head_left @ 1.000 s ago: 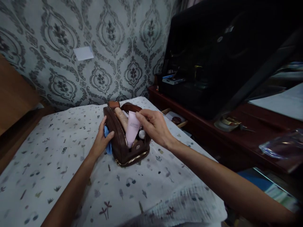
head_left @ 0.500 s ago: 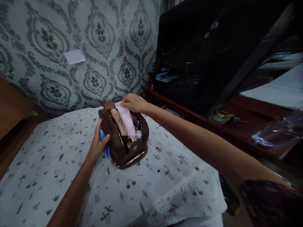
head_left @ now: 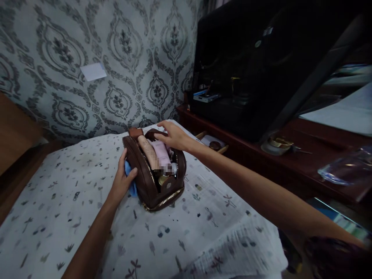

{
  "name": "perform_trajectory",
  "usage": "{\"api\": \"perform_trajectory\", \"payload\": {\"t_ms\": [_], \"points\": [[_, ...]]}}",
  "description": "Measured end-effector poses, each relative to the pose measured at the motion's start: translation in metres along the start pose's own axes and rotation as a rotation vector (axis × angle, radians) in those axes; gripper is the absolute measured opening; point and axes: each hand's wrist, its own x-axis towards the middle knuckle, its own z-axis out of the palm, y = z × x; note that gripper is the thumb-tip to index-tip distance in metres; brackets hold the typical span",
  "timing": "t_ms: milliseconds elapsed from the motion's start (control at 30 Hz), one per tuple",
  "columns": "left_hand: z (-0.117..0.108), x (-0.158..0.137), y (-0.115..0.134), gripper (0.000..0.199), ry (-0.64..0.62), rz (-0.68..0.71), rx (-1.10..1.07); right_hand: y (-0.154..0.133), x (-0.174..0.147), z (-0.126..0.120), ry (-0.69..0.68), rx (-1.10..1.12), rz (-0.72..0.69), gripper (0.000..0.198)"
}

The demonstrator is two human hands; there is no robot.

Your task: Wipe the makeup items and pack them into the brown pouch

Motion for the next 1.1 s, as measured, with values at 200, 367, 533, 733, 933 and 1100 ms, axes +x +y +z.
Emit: {"api": "perform_trajectory", "payload": {"t_ms": [200,367,533,733,933,1100], "points": [[0.003,-0.004,0.004,0.085,0.005,-0.028,-0.009,-0.001,-0.042,0.028,0.086,0.339,0.095,0.064],[0.006,-0.007,0.007,0.087,0.022,-0.03,-0.007,-0.02,-0.045,0.034,0.059,0.213,0.096,0.075],[0.005,-0.005,0.007,0.087,0.012,-0.026,0.001,-0.008,-0.049,0.025,-0.005,0.276,0.009,0.094],[0.004,-0.005,0.006,0.088,0.0,-0.035,0.01,-0.002,-0.076,0.018,-0.089,0.228,-0.092,0.099],[0.0,0.004,0.004,0.067,0.122,0.063,0.169,-0.005,-0.081,0.018,-0.043,0.03,-0.167,0.062],[0.0,0.05,0.032,0.038,0.216,0.246,0.56,-0.002,-0.077,0.018,-0.076,-0.01,-0.184,0.062]]}}
